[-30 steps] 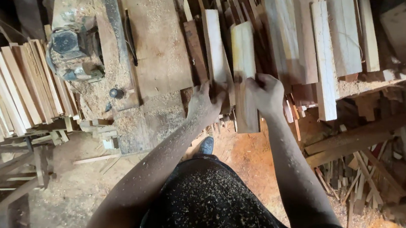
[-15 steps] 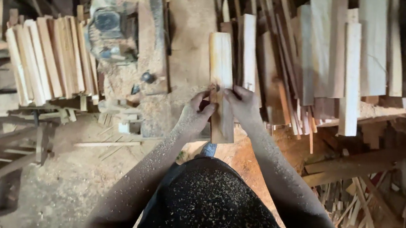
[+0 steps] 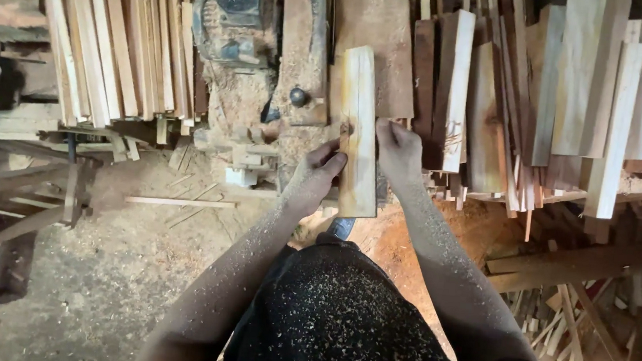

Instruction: Sorting and inspecting wooden slats in a workshop environment

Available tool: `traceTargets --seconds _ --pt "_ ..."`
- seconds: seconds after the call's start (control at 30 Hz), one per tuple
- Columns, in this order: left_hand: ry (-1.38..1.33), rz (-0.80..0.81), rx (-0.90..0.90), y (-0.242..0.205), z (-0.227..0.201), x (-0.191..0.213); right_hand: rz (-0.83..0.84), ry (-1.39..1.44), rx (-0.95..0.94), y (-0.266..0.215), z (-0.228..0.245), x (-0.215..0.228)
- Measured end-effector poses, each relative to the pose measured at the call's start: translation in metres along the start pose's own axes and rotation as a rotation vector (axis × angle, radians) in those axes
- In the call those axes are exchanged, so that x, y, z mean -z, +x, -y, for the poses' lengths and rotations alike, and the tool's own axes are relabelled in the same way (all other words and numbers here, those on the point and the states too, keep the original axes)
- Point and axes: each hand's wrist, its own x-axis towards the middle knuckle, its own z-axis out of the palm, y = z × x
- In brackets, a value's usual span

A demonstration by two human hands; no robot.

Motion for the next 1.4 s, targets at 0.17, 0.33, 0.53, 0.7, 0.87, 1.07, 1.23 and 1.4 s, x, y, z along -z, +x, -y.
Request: traceTargets --seconds 0.17,0.33,0.53,0.7,0.87,1.07,1.23,1.4 --pt "-0.006 0.081 -0.018 -0.015 -0.002 0.047 0.107 -0.219 0.03 0.007 0.001 -0.022" --pt "0.003 0.125 -0.003 -0.007 0.021 0.083 0.274 -0.554 0.07 0.021 -0.031 -0.045" --pt "-0.116 0.182 -0.019 0.009 0.045 0.1 0.141 -0.309 0.053 0.015 0.012 -0.04" --pt "-0.291 0.256 0.131 0.009 0.042 0.083 0.149 -0.086 -0.121 -0.013 0.068 -0.034" --pt "-0.489 0.294 0.242 0.01 0.041 0.072 0.165 0.036 -0.125 -0.023 0.093 -0.02" --pt "-0.429 0.238 0.257 0.005 0.039 0.069 0.149 0.165 -0.087 -0.026 0.074 -0.024" --pt "-0.123 0.114 0.049 -0.009 0.014 0.046 0.056 0.076 0.019 -0.023 0.04 -0.027" --pt "0.386 -0.008 -0.084 -0.009 0.013 0.033 0.039 0.004 0.075 -0.016 0.006 -0.036"
